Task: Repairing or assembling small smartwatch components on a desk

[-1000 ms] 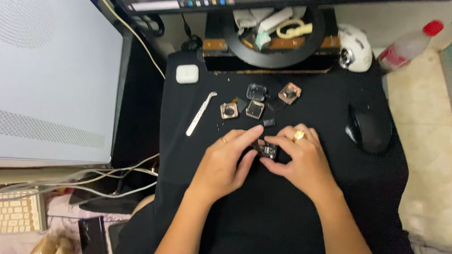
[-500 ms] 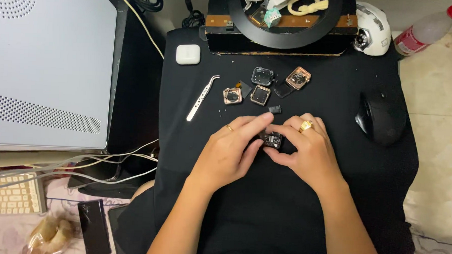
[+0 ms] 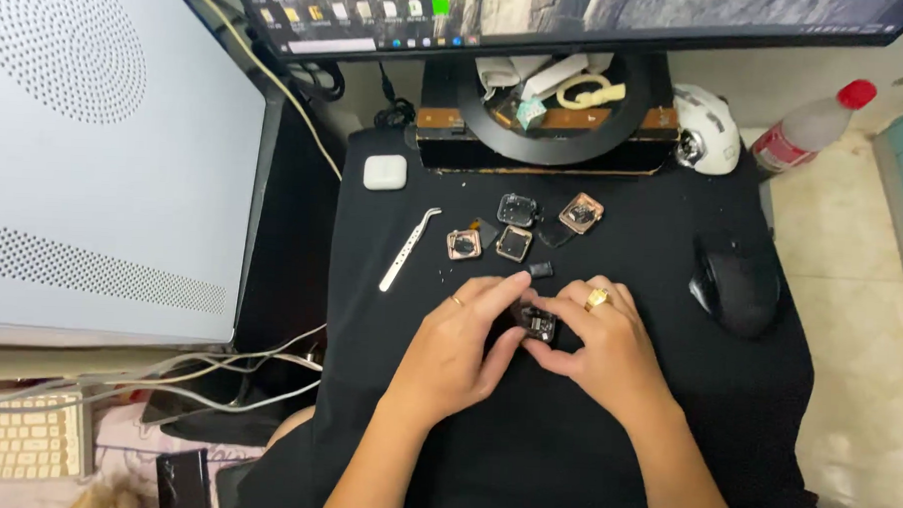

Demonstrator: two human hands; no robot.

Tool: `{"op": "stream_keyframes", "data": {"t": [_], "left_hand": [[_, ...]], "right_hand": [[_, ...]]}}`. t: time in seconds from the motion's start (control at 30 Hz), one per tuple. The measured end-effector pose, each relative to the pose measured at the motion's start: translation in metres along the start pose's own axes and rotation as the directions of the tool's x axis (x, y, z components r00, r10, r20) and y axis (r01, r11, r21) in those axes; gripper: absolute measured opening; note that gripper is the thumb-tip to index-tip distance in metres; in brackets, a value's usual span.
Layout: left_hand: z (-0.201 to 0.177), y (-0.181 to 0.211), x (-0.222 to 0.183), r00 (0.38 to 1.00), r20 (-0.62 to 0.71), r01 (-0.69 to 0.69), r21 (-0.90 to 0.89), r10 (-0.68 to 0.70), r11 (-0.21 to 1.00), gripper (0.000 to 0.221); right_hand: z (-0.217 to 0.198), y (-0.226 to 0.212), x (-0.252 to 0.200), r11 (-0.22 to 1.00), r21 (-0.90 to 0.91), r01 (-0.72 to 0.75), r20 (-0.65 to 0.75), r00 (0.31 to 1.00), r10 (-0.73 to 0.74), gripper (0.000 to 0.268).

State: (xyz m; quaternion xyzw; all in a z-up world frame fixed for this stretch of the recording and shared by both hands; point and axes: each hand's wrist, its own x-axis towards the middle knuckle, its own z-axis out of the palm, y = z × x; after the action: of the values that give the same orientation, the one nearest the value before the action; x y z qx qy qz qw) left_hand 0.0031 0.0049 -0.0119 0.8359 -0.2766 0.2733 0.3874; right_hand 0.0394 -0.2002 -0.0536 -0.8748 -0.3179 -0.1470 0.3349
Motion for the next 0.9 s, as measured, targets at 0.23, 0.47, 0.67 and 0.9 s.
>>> {"op": "stream_keyframes", "data": {"t": [0.23, 0.47, 0.67, 0.9], "left_hand": [[0.003, 0.001, -0.005, 0.999, -0.001, 0.033, 0.004, -0.033, 0.999, 0.048], [0.024, -0.013, -0.019, 0.992, -0.054, 0.113, 0.051, -0.11, 0.992, 0.062], [0.029, -0.007, -0.027, 0.93, -0.083, 0.352, -0.091, -0.359, 0.932, 0.07], [0.028, -0.006, -0.026, 0.924, -0.062, 0.367, -0.128, -0.377, 0.921, 0.067]], "right_hand": [[-0.003, -0.005, 0.0, 1.0, 0.011, -0.012, 0.027, 1.0, 0.012, 0.033], [0.002, 0.003, -0.001, 1.0, -0.005, 0.028, 0.042, 0.999, -0.027, 0.039], [0.001, -0.001, -0.004, 1.0, -0.002, 0.008, 0.03, 1.0, -0.008, 0.032], [-0.001, -0.005, -0.001, 1.0, 0.015, 0.012, 0.03, 0.999, -0.013, 0.034]]}}
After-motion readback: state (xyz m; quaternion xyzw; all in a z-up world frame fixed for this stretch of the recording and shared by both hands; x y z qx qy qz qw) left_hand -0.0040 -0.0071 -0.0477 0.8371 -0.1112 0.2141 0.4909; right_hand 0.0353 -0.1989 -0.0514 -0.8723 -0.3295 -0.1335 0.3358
